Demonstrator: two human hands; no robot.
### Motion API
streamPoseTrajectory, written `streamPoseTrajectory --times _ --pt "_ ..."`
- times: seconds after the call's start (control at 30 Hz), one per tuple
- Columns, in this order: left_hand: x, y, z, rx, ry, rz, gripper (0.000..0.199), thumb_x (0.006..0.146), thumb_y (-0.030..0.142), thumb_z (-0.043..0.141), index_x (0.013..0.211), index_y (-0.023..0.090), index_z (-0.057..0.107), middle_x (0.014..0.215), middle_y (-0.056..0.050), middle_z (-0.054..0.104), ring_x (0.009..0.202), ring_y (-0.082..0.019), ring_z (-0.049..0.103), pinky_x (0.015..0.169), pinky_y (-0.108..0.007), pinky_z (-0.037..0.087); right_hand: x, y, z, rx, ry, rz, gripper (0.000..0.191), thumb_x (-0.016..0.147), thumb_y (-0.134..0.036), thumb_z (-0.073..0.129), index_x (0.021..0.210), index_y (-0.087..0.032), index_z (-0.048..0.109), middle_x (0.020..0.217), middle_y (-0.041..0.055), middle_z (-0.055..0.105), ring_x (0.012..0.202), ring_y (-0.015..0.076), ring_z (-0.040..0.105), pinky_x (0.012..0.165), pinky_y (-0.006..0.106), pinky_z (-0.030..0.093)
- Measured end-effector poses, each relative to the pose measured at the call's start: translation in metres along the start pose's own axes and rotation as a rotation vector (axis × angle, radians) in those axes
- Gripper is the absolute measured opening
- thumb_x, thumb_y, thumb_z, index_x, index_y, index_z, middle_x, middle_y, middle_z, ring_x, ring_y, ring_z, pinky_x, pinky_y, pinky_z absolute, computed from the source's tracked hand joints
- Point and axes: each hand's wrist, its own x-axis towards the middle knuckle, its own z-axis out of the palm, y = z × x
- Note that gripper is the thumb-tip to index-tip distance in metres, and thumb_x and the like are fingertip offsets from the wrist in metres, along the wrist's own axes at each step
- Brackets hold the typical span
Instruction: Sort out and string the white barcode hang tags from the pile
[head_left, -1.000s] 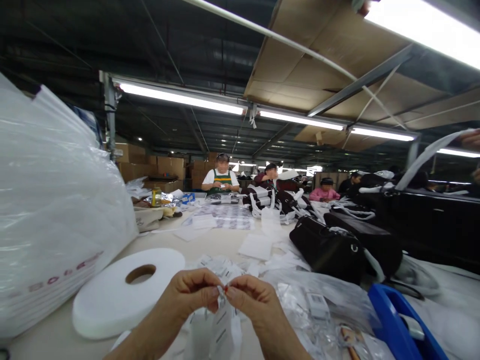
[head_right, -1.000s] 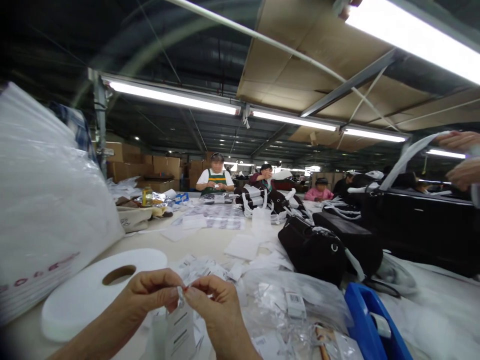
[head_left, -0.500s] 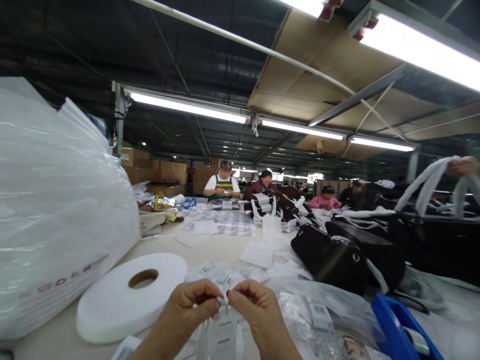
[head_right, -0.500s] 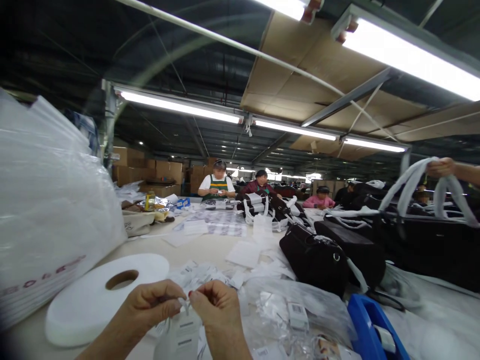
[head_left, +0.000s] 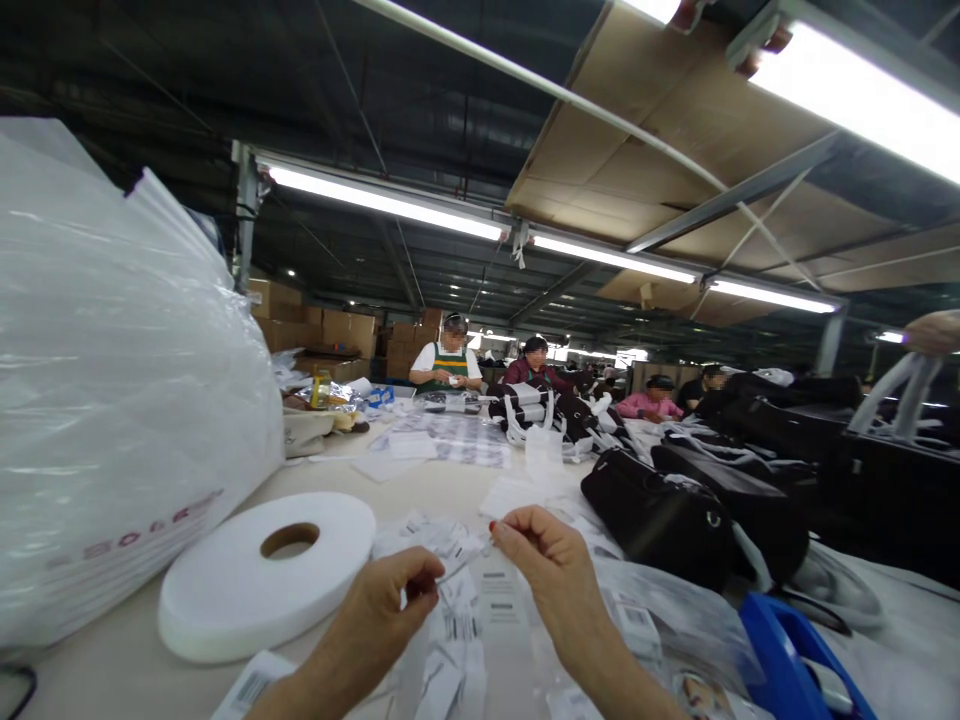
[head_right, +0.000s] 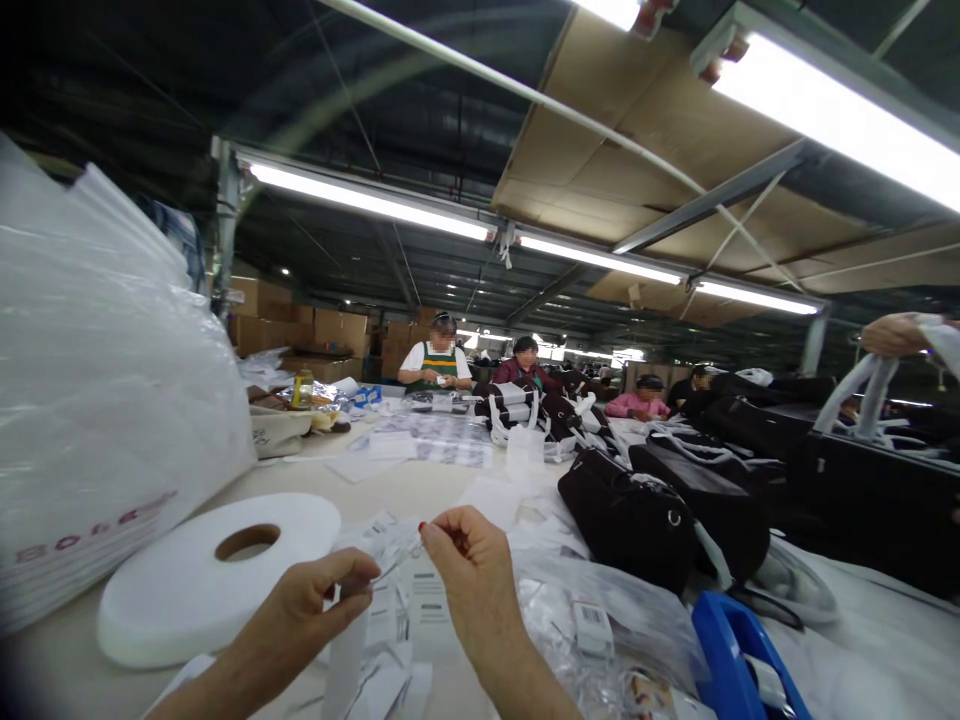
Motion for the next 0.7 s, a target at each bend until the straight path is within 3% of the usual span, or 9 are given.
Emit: streamPoseTrajectory --times 0.27,0.57,0.7 --pt "0.009 -0.005 0.002 0.092 0.129 0.068 0.018 0.06 0.013 0.049 0.067 0.022 0.063 0.067 -0.001 0.063 0.065 -0.02 0.056 0.064 -0.028 0.04 0.006 -0.009 -0.003 -0.24 0.052 -0.098 0.02 0.069 -0.031 0.058 0.056 -0.017 0.051 0.049 -0.0062 0.04 0.048 0.0081 0.032 0.046 0.022 0.024" --pt "0.015 -0.006 -0.002 -0.008 0.248 -0.043 0.014 0.068 0.033 0.052 0.067 0.022 0.062 0.063 0.001 0.066 0.064 -0.02 0.059 0.062 -0.026 0.041 0.009 -0.01 -0.004 -0.324 0.009 -0.049 0.017 0.066 -0.028 0.055 0.053 -0.017 0.051 0.047 -0.0065 0.039 0.047 0.0082 0.031 0.046 0.023 0.023" --pt "0.016 -0.004 -0.003 -0.021 0.256 -0.068 0.014 0.067 0.032 0.052 0.065 0.023 0.063 0.061 0.002 0.065 0.064 -0.019 0.058 0.06 -0.025 0.039 0.011 -0.006 -0.005 -0.292 0.014 -0.017 0.017 0.065 -0.028 0.055 0.053 -0.017 0.051 0.047 -0.0059 0.041 0.047 0.0084 0.033 0.046 0.022 0.023"
